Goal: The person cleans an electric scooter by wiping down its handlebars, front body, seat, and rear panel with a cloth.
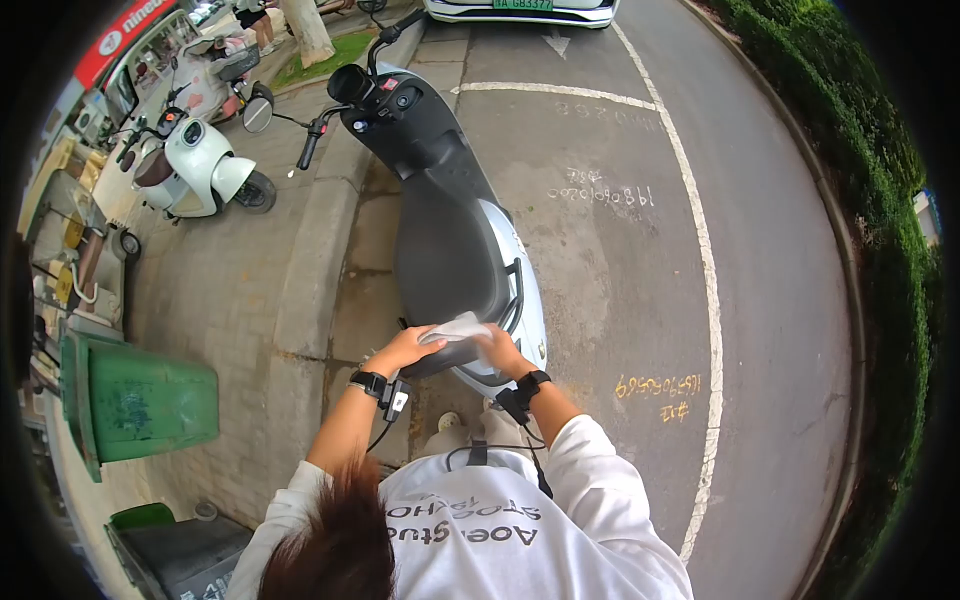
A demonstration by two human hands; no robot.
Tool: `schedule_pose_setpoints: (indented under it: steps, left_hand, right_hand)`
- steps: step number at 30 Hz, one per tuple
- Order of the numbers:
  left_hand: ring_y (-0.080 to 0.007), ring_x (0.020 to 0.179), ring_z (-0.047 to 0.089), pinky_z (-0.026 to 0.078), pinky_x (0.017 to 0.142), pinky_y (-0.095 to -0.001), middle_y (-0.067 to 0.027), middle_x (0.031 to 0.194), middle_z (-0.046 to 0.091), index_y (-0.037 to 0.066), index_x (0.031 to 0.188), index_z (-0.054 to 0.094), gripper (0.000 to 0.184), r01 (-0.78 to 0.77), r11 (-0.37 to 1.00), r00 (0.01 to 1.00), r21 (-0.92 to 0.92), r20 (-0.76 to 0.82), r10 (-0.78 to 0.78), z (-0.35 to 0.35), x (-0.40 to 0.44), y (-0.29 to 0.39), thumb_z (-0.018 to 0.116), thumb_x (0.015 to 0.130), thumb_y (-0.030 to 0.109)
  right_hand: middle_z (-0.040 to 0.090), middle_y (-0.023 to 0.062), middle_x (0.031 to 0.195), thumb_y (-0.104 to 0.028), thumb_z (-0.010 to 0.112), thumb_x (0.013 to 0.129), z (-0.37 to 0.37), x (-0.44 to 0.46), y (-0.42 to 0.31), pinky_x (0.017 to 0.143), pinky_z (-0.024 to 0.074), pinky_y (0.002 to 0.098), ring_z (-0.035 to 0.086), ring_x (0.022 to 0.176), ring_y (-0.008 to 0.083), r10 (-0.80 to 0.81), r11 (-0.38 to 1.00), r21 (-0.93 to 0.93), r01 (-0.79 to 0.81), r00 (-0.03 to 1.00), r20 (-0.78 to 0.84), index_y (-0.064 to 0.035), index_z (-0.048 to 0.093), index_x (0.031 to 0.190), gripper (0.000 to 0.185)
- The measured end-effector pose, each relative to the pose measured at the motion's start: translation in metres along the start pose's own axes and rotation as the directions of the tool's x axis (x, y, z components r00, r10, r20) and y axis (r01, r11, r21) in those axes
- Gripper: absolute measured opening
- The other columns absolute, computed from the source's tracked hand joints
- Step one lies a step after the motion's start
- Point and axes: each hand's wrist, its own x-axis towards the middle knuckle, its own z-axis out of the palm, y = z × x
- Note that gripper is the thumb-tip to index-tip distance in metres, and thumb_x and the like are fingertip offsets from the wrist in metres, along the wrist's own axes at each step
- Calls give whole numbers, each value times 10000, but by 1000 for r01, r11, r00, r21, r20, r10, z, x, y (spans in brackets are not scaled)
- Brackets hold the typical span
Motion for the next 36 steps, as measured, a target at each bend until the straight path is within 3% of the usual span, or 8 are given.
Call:
schedule_pose_setpoints:
  steps: [5, 9, 11, 14, 19, 22, 30, 36]
  left_hand:
    - [-135, 804, 555, 443, 700, -273, -76, 900, 598, -17, 1050, 545, 589, 417, 843, 898, -339, 294, -326, -19, -7, 2, 471, 809, 516]
    - [-166, 865, 547, 426, 755, -277, -94, 952, 580, -35, 1054, 529, 549, 403, 903, 910, -152, -36, -412, -20, -36, 6, 449, 835, 461]
    - [-184, 991, 503, 399, 839, -315, -116, 1082, 519, 11, 1160, 434, 518, 125, 746, 951, -654, -135, -278, 3, -33, -82, 434, 851, 427]
    - [-205, 1101, 431, 341, 936, -378, -85, 1201, 442, 60, 1203, 389, 463, 46, 492, 906, -869, -171, -387, 18, -56, -90, 390, 879, 392]
    - [-210, 1063, 468, 376, 904, -390, -90, 1160, 478, 54, 1176, 417, 455, 56, 490, 912, -870, -154, -379, 6, -45, -92, 377, 881, 398]
    - [-194, 891, 566, 471, 753, -346, -98, 1036, 563, 36, 1136, 463, 432, 438, 567, 880, -697, 206, -428, -9, -21, -78, 358, 883, 370]
    - [-143, 812, 591, 477, 712, -266, -70, 977, 602, 40, 1112, 509, 362, 613, 510, 789, -604, 429, -440, -16, 2, -58, 427, 864, 291]
    - [-169, 883, 570, 463, 764, -291, -85, 1024, 581, 32, 1116, 504, 359, 563, 373, 811, -737, 408, -418, -11, -13, -73, 457, 857, 276]
  right_hand:
    - [578, 157, 953, -269, 516, 827, 15, 8, -16, 780, 426, 326, 553, 903, 247, 73, 997, -9, -74, 996, -56, 2, 537, 1039, 345]
    - [602, 158, 845, -456, 527, 783, 38, 7, -75, 728, 433, 365, 573, 835, 279, -151, 922, -356, 150, 988, 24, -5, 595, 925, 478]
    - [608, 133, 832, -538, 500, 750, 57, 5, -99, 720, 408, 428, 570, 828, 288, -262, 655, -677, 335, 941, 213, -32, 634, 836, 531]
    - [615, 113, 798, -573, 489, 724, 92, 7, -109, 723, 398, 443, 575, 826, 277, -215, 429, -780, 456, 890, 402, -62, 656, 762, 538]
    - [625, 150, 824, -570, 470, 740, 67, 19, -129, 716, 450, 383, 600, 813, 288, -18, 562, -722, 405, 878, 479, -43, 655, 799, 561]
    - [607, 186, 931, -539, 483, 746, 38, 30, -130, 776, 435, 374, 580, 902, 311, 328, 750, -662, 6, 866, 379, -32, 625, 953, 566]
    - [542, 204, 947, -229, 398, 824, 5, 24, -74, 834, 408, 372, 544, 934, 312, 198, 915, -401, -47, 918, 344, -147, 552, 1071, 303]
    - [521, 233, 1005, -282, 409, 813, 5, 24, -73, 833, 403, 373, 529, 929, 367, 217, 914, -390, -109, 945, 246, -118, 581, 1020, 315]
